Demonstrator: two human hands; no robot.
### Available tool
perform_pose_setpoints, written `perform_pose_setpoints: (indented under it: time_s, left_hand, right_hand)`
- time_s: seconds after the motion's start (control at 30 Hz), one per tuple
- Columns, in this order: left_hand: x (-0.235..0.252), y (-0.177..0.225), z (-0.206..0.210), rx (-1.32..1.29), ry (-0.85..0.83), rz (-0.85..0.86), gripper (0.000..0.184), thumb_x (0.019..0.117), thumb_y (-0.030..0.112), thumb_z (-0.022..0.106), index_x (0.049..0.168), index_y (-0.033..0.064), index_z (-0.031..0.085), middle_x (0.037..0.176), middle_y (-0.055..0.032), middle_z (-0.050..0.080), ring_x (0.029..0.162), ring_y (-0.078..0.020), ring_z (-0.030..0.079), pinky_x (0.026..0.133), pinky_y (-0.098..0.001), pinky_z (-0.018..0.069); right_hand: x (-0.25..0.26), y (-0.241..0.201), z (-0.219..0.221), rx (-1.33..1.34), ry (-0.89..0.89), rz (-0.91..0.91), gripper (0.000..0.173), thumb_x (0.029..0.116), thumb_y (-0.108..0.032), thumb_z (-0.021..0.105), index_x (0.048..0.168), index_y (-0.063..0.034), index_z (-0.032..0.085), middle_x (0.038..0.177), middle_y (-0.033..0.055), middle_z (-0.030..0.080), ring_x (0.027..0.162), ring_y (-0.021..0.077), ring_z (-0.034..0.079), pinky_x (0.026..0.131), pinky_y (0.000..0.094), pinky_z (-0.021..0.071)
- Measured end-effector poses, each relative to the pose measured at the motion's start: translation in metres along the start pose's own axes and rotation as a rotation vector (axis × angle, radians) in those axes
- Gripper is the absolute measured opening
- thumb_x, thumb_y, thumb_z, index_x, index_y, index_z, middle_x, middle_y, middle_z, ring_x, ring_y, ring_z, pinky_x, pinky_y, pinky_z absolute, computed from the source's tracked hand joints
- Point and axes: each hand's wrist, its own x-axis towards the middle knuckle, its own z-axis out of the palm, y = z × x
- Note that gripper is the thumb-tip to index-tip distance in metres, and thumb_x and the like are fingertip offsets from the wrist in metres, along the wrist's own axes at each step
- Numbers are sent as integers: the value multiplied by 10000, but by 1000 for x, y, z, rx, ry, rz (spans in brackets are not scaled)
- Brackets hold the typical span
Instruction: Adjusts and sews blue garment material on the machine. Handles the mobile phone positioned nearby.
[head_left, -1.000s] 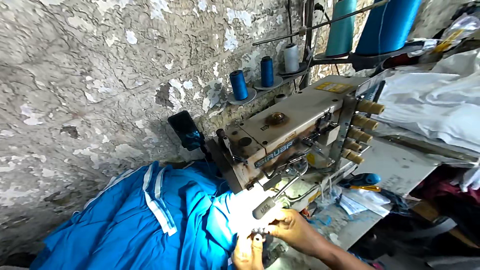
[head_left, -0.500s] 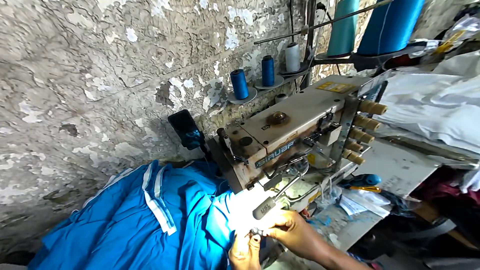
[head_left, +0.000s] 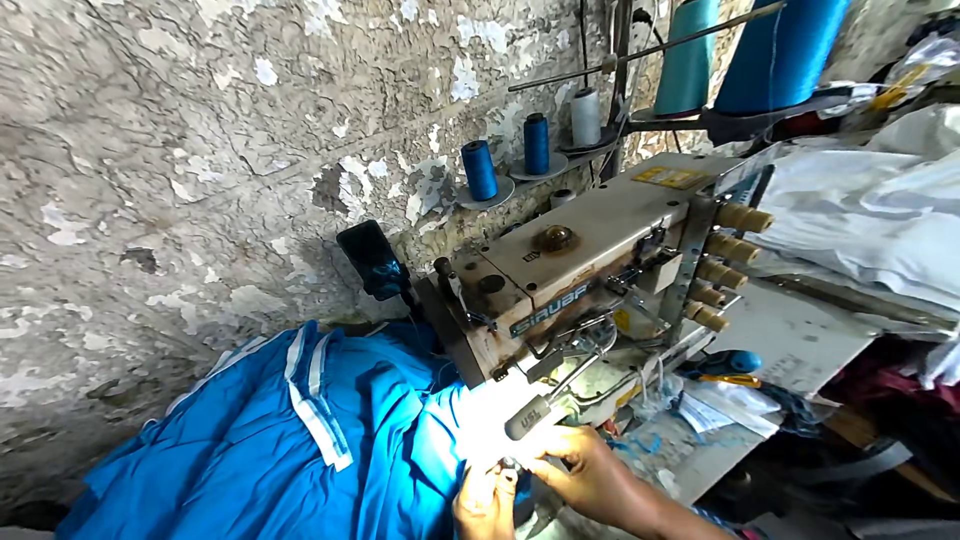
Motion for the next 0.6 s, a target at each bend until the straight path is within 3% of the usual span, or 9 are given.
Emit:
perform_pose_setpoints:
  time_s: [0.2,0.4,0.53,0.6]
  left_hand:
    - [0,2,-2,52,-12,-38,208,820,-145,626,980,-33,698,902,38,746,862,-9,704,842,-227,594]
    - [2,2,-10,228,-60,2,139,809,-92,665,941,-84,707,891,-36,737,865,9,690,841,-184,576]
    - [3,1,-9,200,-57,-23,150,815,-103,655,955,-80,704,895,-31,736,868,-8,694,844,-198,577]
    - [2,-2,-7,103,-52,-41,180,822,-132,639,974,-48,686,888,14,742,862,-12,701,834,-225,592]
  right_hand:
    - [1,-2,-1,-94,-32,-25,109,872,-78,673,799,-26,736,767,72,728,724,69,680,701,164,529]
    - [-2,-5,2,-160,-73,-81,85,879,-55,645,847,-18,715,816,99,725,793,135,709,761,220,567]
    - [-2,-6,7,-235,-73,-101,86,887,-72,617,858,-28,685,812,102,692,796,173,693,759,255,571]
    - [-3,-5,10,-255,-50,-86,93,892,-82,615,871,-27,688,825,103,691,811,178,691,773,260,571]
